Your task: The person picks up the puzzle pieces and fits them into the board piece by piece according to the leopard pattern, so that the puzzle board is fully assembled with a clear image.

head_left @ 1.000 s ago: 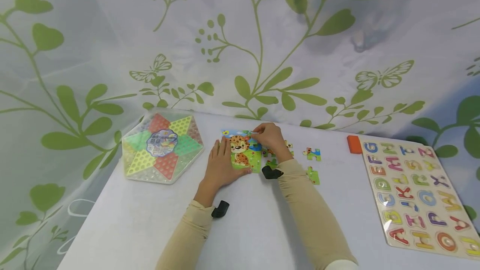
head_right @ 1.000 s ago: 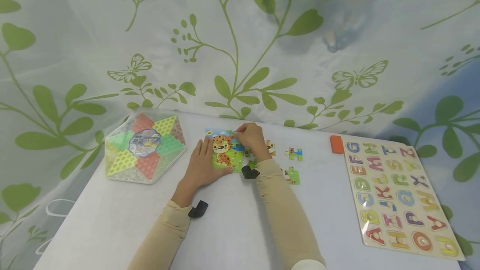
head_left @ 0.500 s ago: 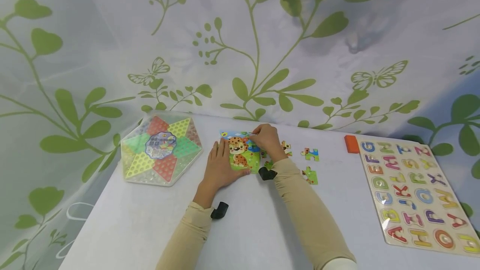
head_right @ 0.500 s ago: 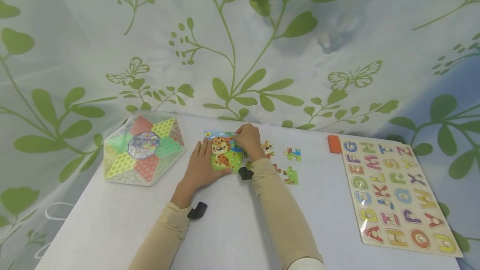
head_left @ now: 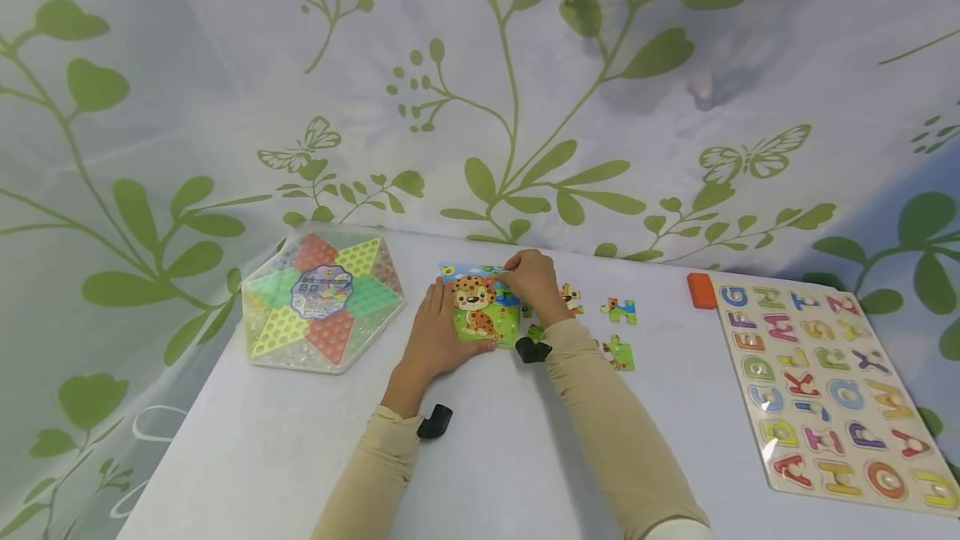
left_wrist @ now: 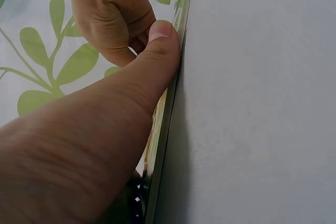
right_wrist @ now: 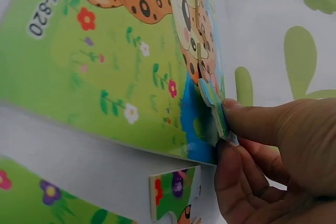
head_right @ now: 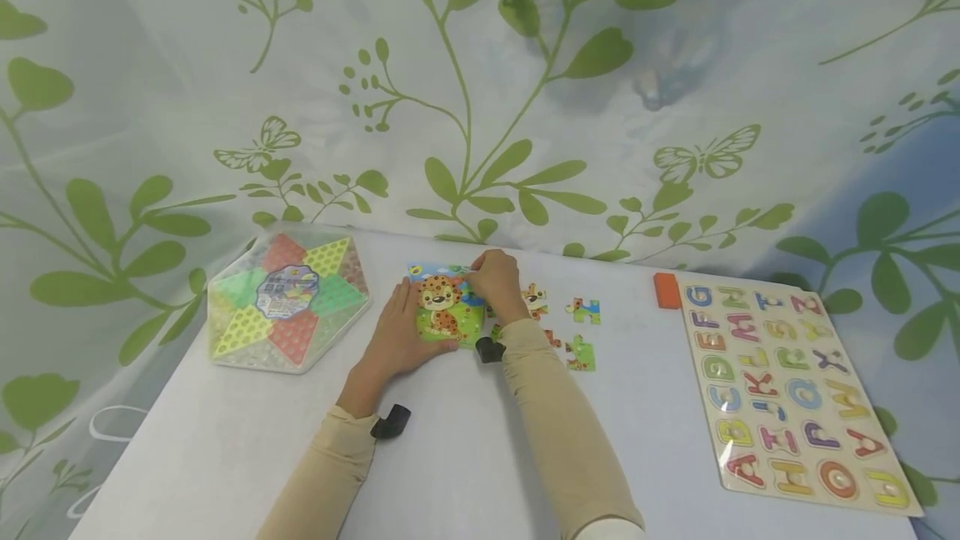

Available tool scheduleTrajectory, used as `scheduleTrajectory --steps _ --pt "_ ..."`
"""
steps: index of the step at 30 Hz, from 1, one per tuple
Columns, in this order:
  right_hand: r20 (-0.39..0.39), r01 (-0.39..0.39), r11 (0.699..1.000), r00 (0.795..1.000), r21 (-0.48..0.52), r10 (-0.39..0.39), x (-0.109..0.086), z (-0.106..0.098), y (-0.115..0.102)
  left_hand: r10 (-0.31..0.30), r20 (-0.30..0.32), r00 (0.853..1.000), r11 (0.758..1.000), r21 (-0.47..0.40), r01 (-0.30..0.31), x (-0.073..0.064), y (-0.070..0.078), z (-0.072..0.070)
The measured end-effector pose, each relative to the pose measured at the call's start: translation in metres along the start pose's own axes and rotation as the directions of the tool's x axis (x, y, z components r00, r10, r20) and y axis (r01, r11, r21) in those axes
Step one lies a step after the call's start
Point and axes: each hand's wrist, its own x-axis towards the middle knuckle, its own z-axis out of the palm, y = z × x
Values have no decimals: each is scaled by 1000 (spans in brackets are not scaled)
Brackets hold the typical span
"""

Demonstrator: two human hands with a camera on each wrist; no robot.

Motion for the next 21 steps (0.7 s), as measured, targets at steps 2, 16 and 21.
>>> scheduleTrajectory --steps 2,16,21 --pt "-7 0 1000 1000 0 0 0 1 0 -4 -2 1000 1000 -12 4 0 0 0" --pt "-84 -23 1000 996 -13 21 -3 3 1 -1 -16 1000 1000 17 2 -1 2 -3" --pt "-78 -13 1000 997 3 13 -2 4 6 -5 -10 1000 1000 9 5 -2 3 -2"
